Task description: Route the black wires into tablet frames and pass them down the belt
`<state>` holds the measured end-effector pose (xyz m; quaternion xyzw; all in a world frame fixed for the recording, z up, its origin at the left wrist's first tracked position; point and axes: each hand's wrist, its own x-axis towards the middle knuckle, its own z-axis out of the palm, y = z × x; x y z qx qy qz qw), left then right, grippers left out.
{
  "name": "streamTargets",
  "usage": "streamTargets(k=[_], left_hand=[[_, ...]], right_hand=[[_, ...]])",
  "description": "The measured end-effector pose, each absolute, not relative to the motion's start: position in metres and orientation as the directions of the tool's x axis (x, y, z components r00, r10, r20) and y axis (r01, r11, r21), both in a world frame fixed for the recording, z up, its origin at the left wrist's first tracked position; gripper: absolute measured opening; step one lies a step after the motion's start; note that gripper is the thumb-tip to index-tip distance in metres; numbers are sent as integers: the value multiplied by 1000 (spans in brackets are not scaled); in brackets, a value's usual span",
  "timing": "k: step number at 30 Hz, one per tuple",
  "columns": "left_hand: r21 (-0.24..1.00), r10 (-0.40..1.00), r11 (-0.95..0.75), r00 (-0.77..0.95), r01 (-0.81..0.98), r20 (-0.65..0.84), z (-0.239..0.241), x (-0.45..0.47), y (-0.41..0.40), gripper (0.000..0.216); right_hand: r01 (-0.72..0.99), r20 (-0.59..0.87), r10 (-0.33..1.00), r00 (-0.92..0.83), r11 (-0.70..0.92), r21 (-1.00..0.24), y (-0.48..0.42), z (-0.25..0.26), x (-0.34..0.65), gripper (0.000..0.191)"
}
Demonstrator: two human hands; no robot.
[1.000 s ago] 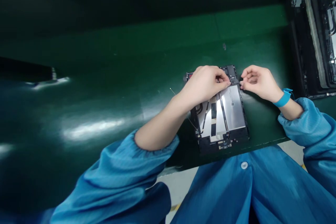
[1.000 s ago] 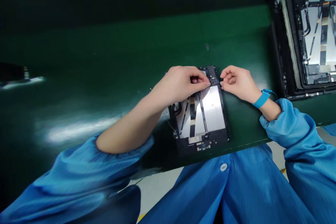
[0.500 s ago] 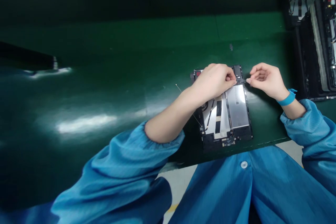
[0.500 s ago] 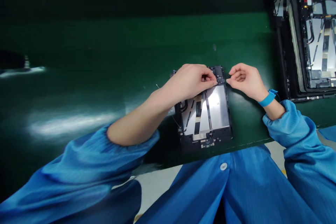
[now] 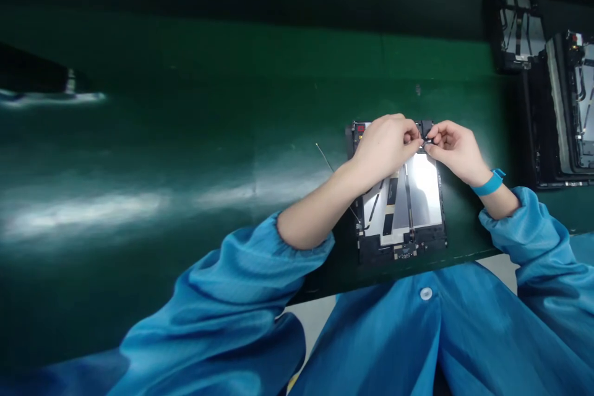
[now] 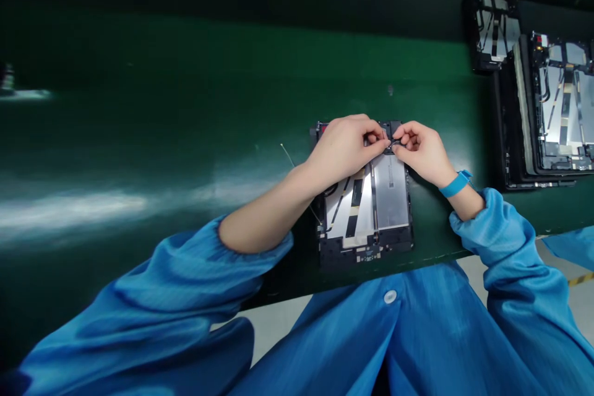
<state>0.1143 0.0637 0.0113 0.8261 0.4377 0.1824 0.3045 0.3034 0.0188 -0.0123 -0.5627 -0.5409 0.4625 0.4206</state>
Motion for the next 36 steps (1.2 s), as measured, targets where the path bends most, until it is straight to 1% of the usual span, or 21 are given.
streamTargets(k=[4,9,14,20,26,36], left_hand=[[654,833,-428,552,623,20,13,116,64,19],[642,830,-442,557,626,29,13,116,63,22],[648,829,-459,556,607,67,10,116,62,19],[661,837,-422,546,620,22,15,118,60,19],[671,837,-418,546,612,24,14,118,61,17],[654,824,-466,561,596,76,10,118,63,18]], right_hand=[[162,-101,995,-7,-99,-982,18,-12,306,24],[154,-124,992,4,-123,-980,16,-7,306,28],[187,-138,990,-4,-135,-973,16,-1,307,31],[200,-119,993,12,-119,-973,16,-1,308,34],[166,-119,993,11,-119,-979,17,-3,311,34],[200,-110,994,25,-112,-973,17,-5,314,32]])
